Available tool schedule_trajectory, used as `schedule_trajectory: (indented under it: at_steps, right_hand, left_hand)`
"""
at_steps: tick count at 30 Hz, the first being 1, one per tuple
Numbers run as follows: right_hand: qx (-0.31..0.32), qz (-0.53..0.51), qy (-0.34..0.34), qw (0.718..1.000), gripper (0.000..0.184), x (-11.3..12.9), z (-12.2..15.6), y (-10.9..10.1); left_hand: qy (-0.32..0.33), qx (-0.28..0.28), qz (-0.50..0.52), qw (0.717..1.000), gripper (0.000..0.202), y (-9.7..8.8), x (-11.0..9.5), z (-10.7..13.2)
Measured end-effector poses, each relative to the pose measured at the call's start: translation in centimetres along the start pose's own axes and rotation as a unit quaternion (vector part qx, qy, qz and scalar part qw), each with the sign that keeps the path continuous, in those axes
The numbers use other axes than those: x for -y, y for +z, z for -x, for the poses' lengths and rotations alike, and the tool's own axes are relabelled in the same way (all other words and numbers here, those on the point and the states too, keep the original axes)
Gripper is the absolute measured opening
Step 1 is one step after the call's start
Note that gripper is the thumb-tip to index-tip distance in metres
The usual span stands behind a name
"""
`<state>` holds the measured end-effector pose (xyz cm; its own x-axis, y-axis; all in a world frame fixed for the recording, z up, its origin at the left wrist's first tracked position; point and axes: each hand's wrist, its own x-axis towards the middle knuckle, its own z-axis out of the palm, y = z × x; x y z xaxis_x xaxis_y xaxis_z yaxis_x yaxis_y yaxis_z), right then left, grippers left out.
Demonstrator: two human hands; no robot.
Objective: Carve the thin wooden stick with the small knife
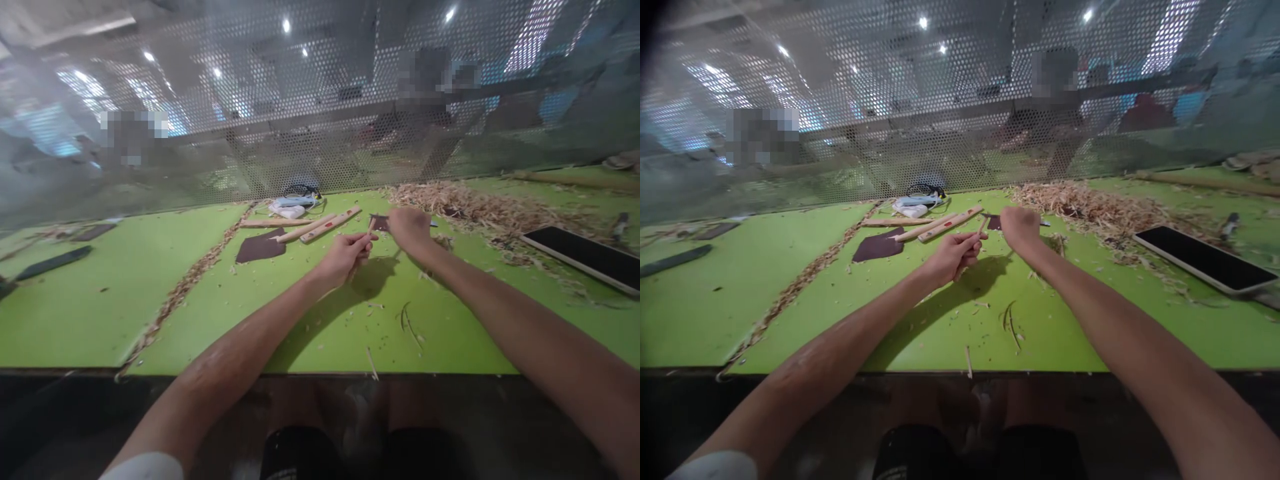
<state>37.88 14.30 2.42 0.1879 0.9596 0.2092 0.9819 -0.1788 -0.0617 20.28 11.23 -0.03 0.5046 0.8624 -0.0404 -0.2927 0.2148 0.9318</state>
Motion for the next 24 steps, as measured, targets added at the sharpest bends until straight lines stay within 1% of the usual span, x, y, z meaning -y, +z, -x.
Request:
schedule_trajectory:
  at_steps: [3, 5, 8, 12, 14, 19, 24]
  right_hand:
    - [-0.008, 0.011, 0.045, 0.999, 0.046, -1.8, -0.6, -0.7]
    - [-0.017, 0.004, 0.040, 0.999, 0.046, -2.2, -0.4, -1.1]
    - [-0.013, -0.021, -0.007, 1.000, 0.048, -1.0, 0.7, -1.1]
    - [0.025, -0.003, -0.068, 0.997, 0.044, 1.8, 2.3, -0.5]
    - [0.028, 0.009, -0.076, 0.997, 0.042, 2.6, 2.7, -0.3]
    - [0.016, 0.028, -0.064, 0.997, 0.043, 2.6, 2.7, -0.3]
    - [0.027, 0.044, -0.061, 0.997, 0.048, 2.3, 2.6, -0.4]
  left_hand:
    - [-0.006, 0.030, 0.004, 1.000, 0.009, 0.0, -0.1, 0.2]
    - [-0.009, 0.023, 0.015, 1.000, 0.011, 0.0, -0.3, 0.2]
    - [-0.015, 0.001, 0.026, 1.000, 0.015, -0.2, -0.4, 0.1]
    - [-0.013, 0.007, 0.039, 0.999, 0.021, -0.4, -0.4, -0.1]
    - [-0.012, 0.012, 0.050, 0.999, 0.022, -0.3, -0.3, -0.1]
    - [-0.016, 0.042, 0.065, 0.997, 0.023, -0.2, -0.3, 0.0]
    - [-0.016, 0.055, 0.026, 0.998, 0.023, -0.5, -0.2, 0.0]
